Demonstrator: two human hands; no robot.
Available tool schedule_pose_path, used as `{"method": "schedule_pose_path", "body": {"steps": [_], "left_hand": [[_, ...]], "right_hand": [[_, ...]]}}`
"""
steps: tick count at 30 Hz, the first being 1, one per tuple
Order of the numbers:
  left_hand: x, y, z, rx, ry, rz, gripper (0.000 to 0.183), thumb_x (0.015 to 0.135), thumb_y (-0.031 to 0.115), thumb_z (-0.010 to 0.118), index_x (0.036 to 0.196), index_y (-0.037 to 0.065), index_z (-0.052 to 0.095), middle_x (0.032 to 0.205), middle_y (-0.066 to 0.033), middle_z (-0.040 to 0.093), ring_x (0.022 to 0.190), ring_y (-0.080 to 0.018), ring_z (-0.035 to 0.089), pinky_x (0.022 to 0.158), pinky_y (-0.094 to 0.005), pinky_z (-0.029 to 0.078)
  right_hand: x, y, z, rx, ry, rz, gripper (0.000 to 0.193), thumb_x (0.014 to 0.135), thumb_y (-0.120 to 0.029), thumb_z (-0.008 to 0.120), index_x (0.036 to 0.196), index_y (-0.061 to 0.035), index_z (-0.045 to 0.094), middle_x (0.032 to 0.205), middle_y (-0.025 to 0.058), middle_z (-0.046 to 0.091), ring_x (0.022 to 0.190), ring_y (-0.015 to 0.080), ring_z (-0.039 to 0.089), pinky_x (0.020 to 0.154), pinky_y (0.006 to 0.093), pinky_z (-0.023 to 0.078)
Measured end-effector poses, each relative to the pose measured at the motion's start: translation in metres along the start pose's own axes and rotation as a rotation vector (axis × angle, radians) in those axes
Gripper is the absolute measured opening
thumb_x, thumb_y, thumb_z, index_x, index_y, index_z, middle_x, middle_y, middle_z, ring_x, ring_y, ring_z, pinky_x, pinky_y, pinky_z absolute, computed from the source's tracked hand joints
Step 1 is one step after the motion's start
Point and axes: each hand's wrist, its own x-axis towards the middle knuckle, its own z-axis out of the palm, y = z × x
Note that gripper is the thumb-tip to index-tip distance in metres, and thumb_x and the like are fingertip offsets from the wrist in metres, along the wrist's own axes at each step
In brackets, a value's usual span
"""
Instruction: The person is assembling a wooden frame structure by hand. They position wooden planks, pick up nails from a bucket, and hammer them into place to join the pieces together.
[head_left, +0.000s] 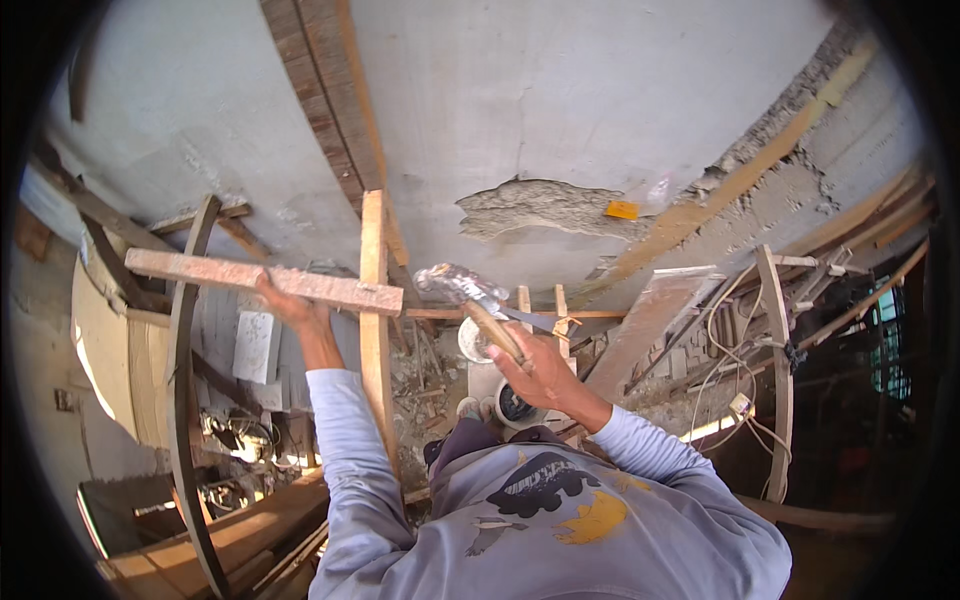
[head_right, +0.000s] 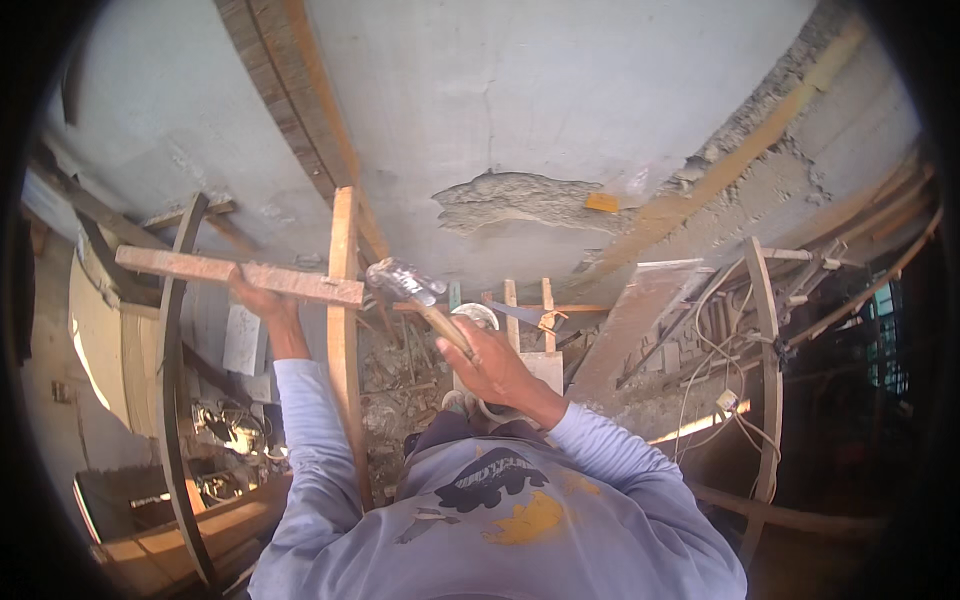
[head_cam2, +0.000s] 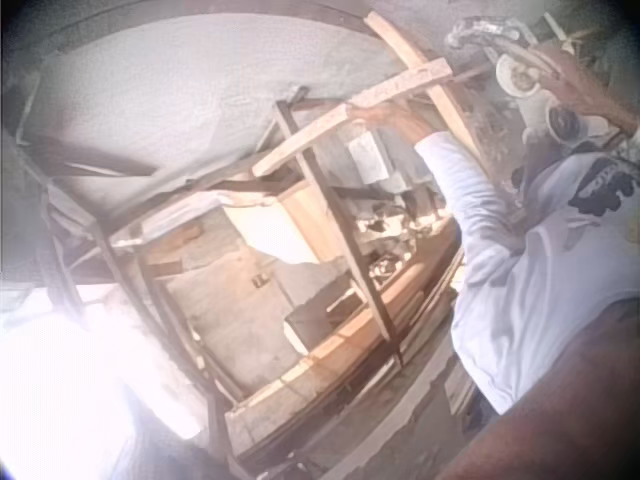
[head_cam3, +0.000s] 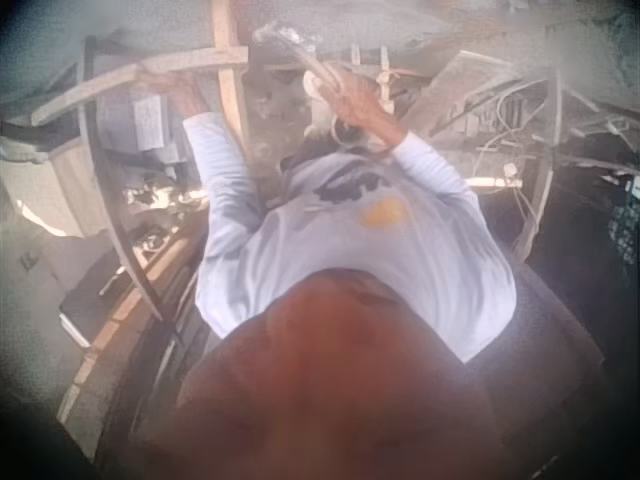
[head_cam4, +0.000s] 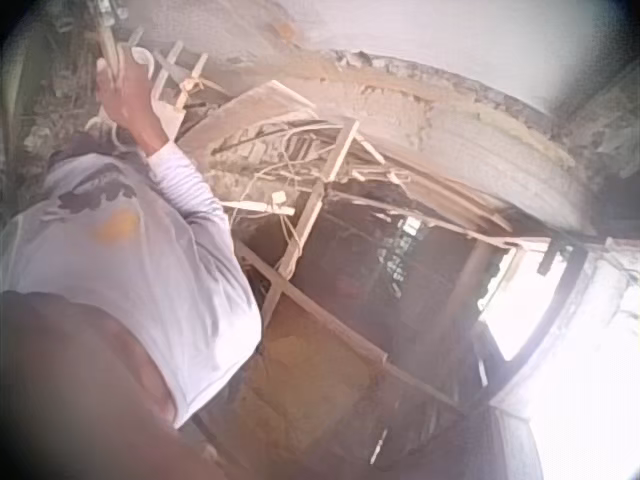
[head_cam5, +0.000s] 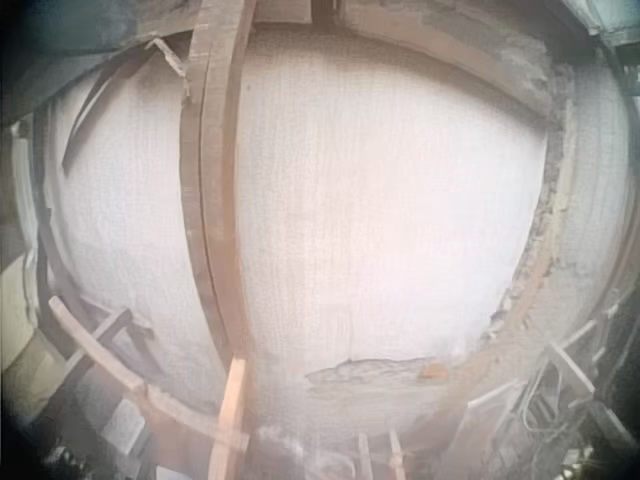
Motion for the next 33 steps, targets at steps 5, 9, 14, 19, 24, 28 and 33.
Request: {"method": "schedule_pose_path", "body": {"steps": [5, 9, 14, 19, 24, 28, 33], "left_hand": [[0.026, 0.023, -0.031, 0.157, -0.096, 0.052, 0.068, 0.099, 0.048, 0.064, 0.14, -0.001, 0.041, 0.113, -0.016, 0.052, 0.101, -0.0327, 0.06, 0.08, -0.0496, 0.057], [-0.036, 0.048, 0.028, 0.315, -0.244, 0.211, 0.077, 0.095, 0.052, 0.071, 0.142, -0.001, 0.042, 0.114, -0.0141, 0.051, 0.102, -0.0272, 0.06, 0.08, -0.0452, 0.056], [-0.11, 0.072, 0.064, 0.62, -0.465, 0.167, 0.085, 0.097, 0.055, 0.067, 0.152, -0.003, 0.038, 0.116, -0.0163, 0.052, 0.1, -0.0264, 0.058, 0.081, -0.0428, 0.055], [-0.162, 0.059, 0.065, 0.786, -0.673, 0.02, 0.087, 0.101, 0.055, 0.063, 0.157, -0.005, 0.033, 0.149, -0.0293, 0.045, 0.129, -0.0358, 0.057, 0.1, -0.0471, 0.054], [-0.184, 0.031, 0.056, 0.64, -0.799, -0.027, 0.082, 0.104, 0.05, 0.061, 0.157, -0.005, 0.031, 0.149, -0.0265, 0.045, 0.125, -0.0328, 0.058, 0.102, -0.0452, 0.053], [-0.176, 0.003, 0.032, 0.73, -1.023, 0.149, 0.081, 0.103, 0.045, 0.064, 0.159, -0.002, 0.029, 0.15, -0.0244, 0.046, 0.127, -0.0319, 0.056, 0.104, -0.046, 0.05], [-0.206, 0.016, 0.058, 0.636, -1.117, -0.22, 0.078, 0.104, 0.036, 0.065, 0.163, 0.001, 0.027, 0.162, -0.0226, 0.035, 0.134, -0.0347, 0.054, 0.109, -0.048, 0.048]], "right_hand": [[-0.008, 0.006, 0.016, 0.018, 0.093, -0.146, 0.046, 0.106, -0.032, 0.058, 0.136, 0.0025, 0.057, 0.117, 0.0252, 0.069, 0.101, 0.0433, 0.07, 0.087, 0.0503, 0.055], [-0.026, 0.014, 0.001, -0.062, 0.219, -0.244, 0.04, 0.106, -0.031, 0.057, 0.132, -0.0007, 0.058, 0.112, 0.0226, 0.069, 0.105, 0.0432, 0.068, 0.091, 0.055, 0.051], [-0.052, 0.044, -0.015, -0.251, 0.167, -0.079, 0.031, 0.104, -0.031, 0.06, 0.126, -0.0082, 0.058, 0.11, 0.0172, 0.067, 0.099, 0.0406, 0.067, 0.085, 0.0537, 0.051], [-0.065, 0.039, -0.028, -0.266, 0.315, -0.158, 0.033, 0.089, -0.015, 0.073, 0.118, -0.0072, 0.061, 0.11, 0.0121, 0.067, 0.096, 0.0379, 0.068, 0.08, 0.0492, 0.053], [-0.047, 0.031, -0.009, -0.175, 0.346, -0.409, 0.045, 0.074, -0.003, 0.07, 0.119, -0.0092, 0.063, 0.1, 0.0109, 0.062, 0.091, 0.0369, 0.066, 0.078, 0.0485, 0.053], [-0.04, 0.023, 0.006, -0.072, 0.304, -0.471, 0.062, 0.08, 0.003, 0.075, 0.138, -0.0147, 0.064, 0.113, 0.011, 0.057, 0.096, 0.0317, 0.065, 0.081, 0.0439, 0.052], [-0.032, 0.023, 0.014, -0.025, 0.284, -0.572, 0.09, 0.071, 0.011, 0.069, 0.152, -0.0237, 0.054, 0.147, 0.0126, 0.045, 0.115, 0.0324, 0.06, 0.096, 0.046, 0.052]]}}
